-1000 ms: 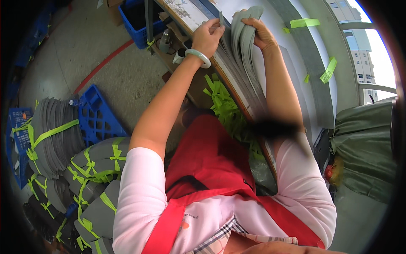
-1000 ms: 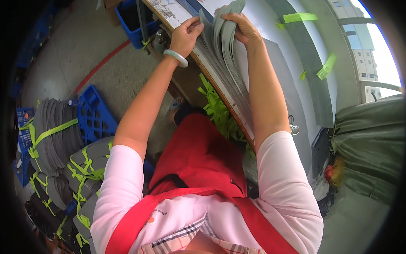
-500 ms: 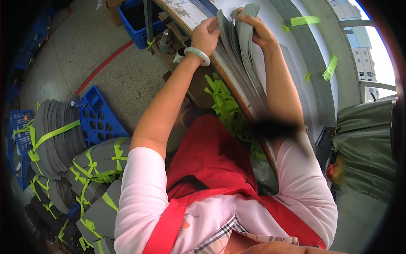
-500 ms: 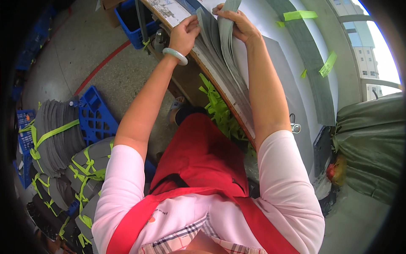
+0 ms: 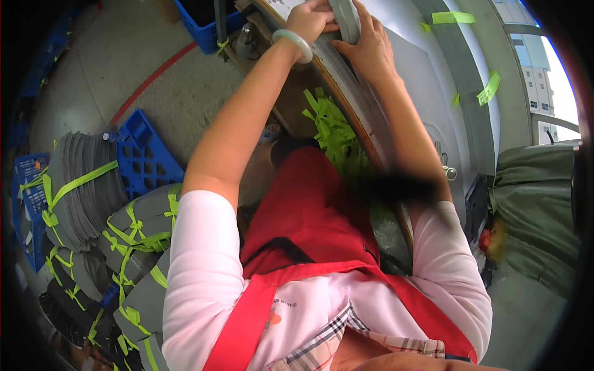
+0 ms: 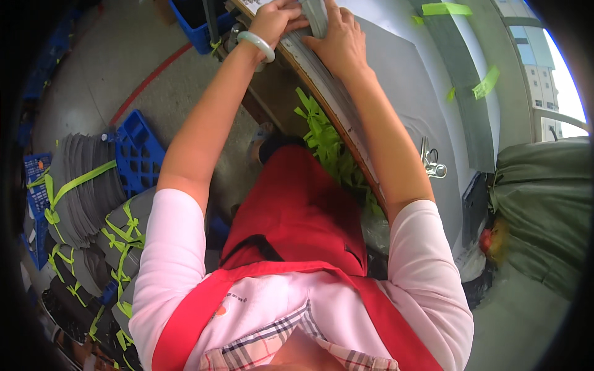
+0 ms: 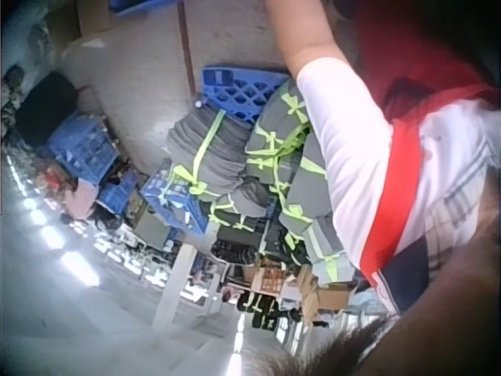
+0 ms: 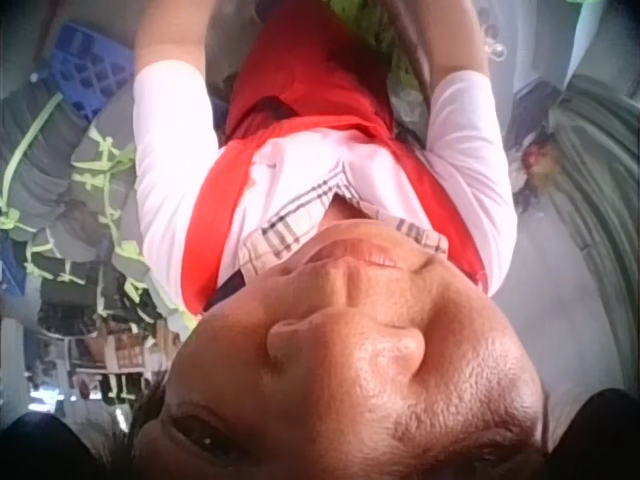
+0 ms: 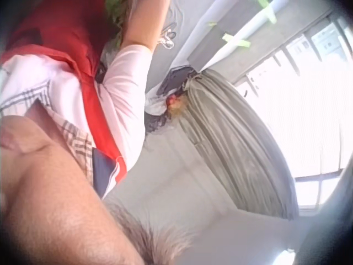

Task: The person removes a white protective sheet from a stack of grey rectangular boards using a utility knife. They then proceed to cut the boards into smaller pieces, stacking the cut sections on the table.

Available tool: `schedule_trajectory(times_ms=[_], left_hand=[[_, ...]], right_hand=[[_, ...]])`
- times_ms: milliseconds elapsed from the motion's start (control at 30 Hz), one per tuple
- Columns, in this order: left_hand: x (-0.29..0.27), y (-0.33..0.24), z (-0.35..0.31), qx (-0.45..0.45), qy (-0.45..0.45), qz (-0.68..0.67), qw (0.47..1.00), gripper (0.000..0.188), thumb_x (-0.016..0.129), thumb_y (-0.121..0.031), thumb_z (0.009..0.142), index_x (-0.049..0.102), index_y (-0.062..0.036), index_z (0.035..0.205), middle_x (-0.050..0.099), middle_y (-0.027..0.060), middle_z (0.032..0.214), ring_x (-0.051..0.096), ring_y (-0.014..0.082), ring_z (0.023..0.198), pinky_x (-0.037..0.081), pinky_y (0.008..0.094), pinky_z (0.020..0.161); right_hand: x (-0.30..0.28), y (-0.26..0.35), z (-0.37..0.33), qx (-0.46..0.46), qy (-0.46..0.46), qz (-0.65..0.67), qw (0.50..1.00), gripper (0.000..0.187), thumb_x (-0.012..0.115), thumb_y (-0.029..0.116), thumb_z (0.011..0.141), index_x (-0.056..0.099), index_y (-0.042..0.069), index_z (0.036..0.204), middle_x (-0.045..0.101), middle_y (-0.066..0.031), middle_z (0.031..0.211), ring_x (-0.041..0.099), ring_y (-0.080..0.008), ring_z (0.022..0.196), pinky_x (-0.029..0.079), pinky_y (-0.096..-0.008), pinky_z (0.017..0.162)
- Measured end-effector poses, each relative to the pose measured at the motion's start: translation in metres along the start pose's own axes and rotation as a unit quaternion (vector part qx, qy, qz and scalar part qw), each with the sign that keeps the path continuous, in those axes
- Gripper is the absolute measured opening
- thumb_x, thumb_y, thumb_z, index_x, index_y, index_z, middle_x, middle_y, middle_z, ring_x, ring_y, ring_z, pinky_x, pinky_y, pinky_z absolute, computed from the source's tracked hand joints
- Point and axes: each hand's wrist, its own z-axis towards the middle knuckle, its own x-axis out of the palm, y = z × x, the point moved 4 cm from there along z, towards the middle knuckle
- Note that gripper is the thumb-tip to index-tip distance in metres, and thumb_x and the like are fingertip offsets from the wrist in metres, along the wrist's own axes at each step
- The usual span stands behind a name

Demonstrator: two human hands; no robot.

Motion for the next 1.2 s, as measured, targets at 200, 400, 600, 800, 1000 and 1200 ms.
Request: schedule_trajectory(times_ms=[200,400,600,800,1000,1200], left_hand=[[0.000,-0.019,0.008,0.056,-0.011,0.130,0.990,0.035,0.054,-0.005,0.086,0.054,0.0040,0.119,0.065,0.0102,0.101,0.064,0.0173,0.089,0.051,0.0268,0.076],[-0.059,-0.010,0.017,0.195,-0.142,0.523,0.817,0.029,0.059,-0.018,0.083,0.064,-0.0003,0.105,0.064,0.0197,0.104,0.062,0.0306,0.096,0.049,0.0367,0.083],[-0.045,-0.011,0.012,0.140,-0.121,0.529,0.828,0.029,0.058,-0.021,0.084,0.064,-0.0036,0.107,0.064,0.0188,0.106,0.061,0.0321,0.098,0.048,0.0371,0.086],[-0.010,-0.023,0.023,0.115,-0.074,0.438,0.888,0.029,0.059,-0.016,0.083,0.064,-0.0003,0.108,0.066,0.0182,0.102,0.064,0.0276,0.095,0.048,0.0330,0.084],[-0.038,-0.011,0.035,0.188,-0.066,0.448,0.871,0.030,0.060,-0.011,0.081,0.063,-0.0006,0.109,0.068,0.0166,0.096,0.065,0.0259,0.089,0.049,0.0321,0.081],[-0.033,-0.014,0.016,0.119,-0.064,0.468,0.873,0.030,0.064,-0.004,0.079,0.061,-0.0014,0.109,0.067,0.0104,0.079,0.062,0.0185,0.070,0.050,0.0294,0.067]], right_hand=[[-0.018,-0.016,0.006,0.053,-0.034,0.114,0.991,0.078,0.068,0.010,0.065,0.036,0.006,0.137,0.065,-0.0207,0.097,0.064,-0.0321,0.089,0.051,-0.0372,0.080],[-0.019,-0.065,0.021,0.084,-0.031,0.240,0.967,0.080,0.073,0.016,0.064,0.038,-0.005,0.133,0.064,-0.0191,0.103,0.062,-0.0232,0.092,0.050,-0.0323,0.081],[-0.021,-0.064,0.019,0.101,-0.025,0.240,0.965,0.080,0.075,0.020,0.064,0.040,-0.012,0.129,0.063,-0.0210,0.106,0.062,-0.0230,0.094,0.049,-0.0316,0.082],[-0.019,-0.065,0.015,0.091,-0.028,0.213,0.972,0.065,0.073,0.024,0.067,0.051,-0.002,0.122,0.063,-0.0151,0.104,0.062,-0.0208,0.091,0.049,-0.0317,0.081],[-0.016,-0.062,0.017,0.080,-0.018,0.195,0.977,0.064,0.072,0.030,0.067,0.054,0.005,0.123,0.063,-0.0134,0.105,0.063,-0.0219,0.088,0.049,-0.0323,0.078],[-0.018,-0.034,0.002,-0.078,-0.109,0.069,0.989,0.053,0.065,0.024,0.074,0.052,0.011,0.124,0.058,-0.0171,0.111,0.062,-0.0276,0.093,0.048,-0.0359,0.082]])
